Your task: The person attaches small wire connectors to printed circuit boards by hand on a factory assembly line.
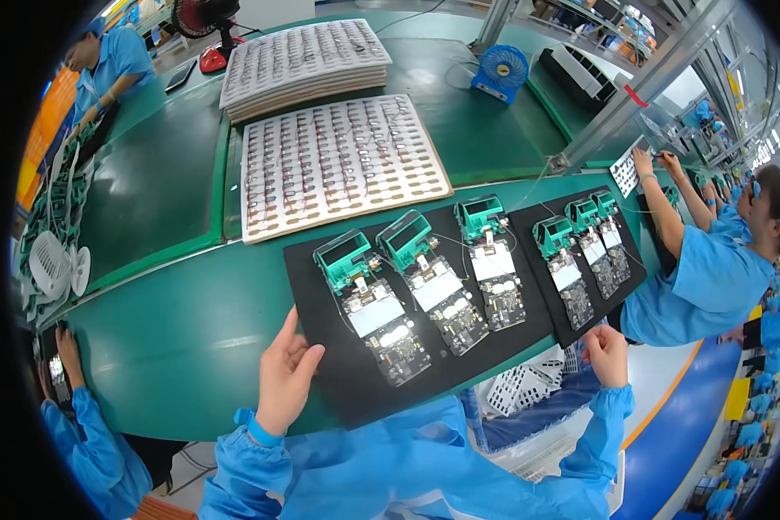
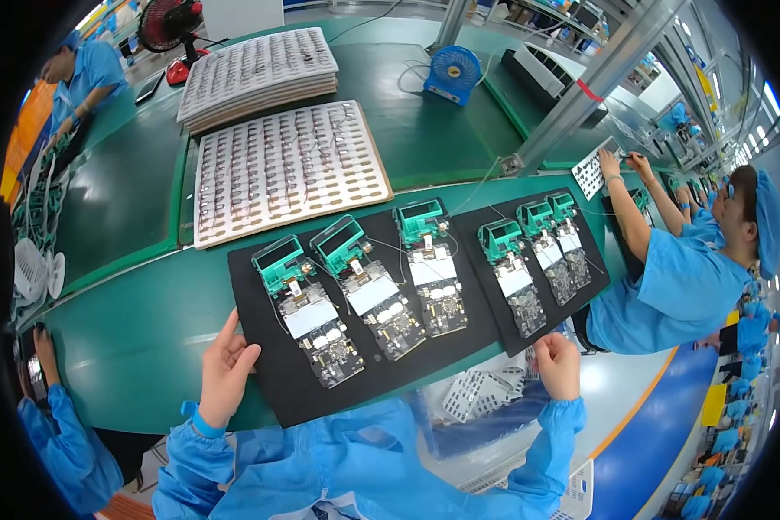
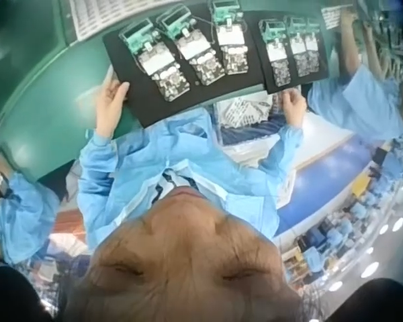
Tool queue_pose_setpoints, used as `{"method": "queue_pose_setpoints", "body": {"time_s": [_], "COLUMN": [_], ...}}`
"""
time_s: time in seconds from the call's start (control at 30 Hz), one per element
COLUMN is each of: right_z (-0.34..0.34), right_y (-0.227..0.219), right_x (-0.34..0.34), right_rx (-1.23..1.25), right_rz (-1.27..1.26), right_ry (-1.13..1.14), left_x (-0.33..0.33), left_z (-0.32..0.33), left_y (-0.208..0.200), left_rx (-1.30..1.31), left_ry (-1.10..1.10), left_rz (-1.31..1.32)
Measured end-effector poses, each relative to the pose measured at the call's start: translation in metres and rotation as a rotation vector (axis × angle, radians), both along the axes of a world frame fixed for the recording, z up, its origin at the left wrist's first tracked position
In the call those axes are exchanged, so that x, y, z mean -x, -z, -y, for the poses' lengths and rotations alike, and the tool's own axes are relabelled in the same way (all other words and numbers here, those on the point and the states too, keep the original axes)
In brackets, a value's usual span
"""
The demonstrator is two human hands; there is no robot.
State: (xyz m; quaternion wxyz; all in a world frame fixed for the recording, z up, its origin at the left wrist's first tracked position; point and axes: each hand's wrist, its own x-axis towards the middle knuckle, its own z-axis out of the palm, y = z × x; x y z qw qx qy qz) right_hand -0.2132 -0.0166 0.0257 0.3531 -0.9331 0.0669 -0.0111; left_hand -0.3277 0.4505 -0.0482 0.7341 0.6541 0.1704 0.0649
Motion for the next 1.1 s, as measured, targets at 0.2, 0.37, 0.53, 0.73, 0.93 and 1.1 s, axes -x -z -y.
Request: {"method": "queue_pose_setpoints", "body": {"time_s": [0.2, 0.37, 0.53, 0.73, 0.93, 1.1], "right_z": [-0.081, -0.161, -0.227, -0.270, -0.310, -0.323], "right_y": [-0.052, -0.061, -0.021, -0.012, -0.023, -0.038], "right_x": [-0.039, -0.135, -0.250, -0.328, -0.369, -0.402], "right_rx": [0.034, 0.088, 0.119, 0.418, 0.552, 0.786], "right_rz": [0.241, 0.460, 0.479, 0.503, 0.317, 0.105], "right_ry": [-0.220, -0.654, -0.771, -0.478, -0.443, -0.489], "left_x": [0.002, 0.006, 0.007, -0.017, -0.074, -0.125], "left_z": [-0.003, 0.001, -0.004, -0.010, -0.026, -0.044], "left_y": [0.005, -0.007, -0.006, -0.035, -0.038, -0.023], "left_rx": [-0.035, -0.073, -0.175, -0.744, -0.906, -1.014], "left_ry": [-0.029, -0.102, -0.068, -0.163, -0.062, -0.057], "left_rz": [-0.003, -0.069, -0.087, 0.054, 0.297, 0.443]}}
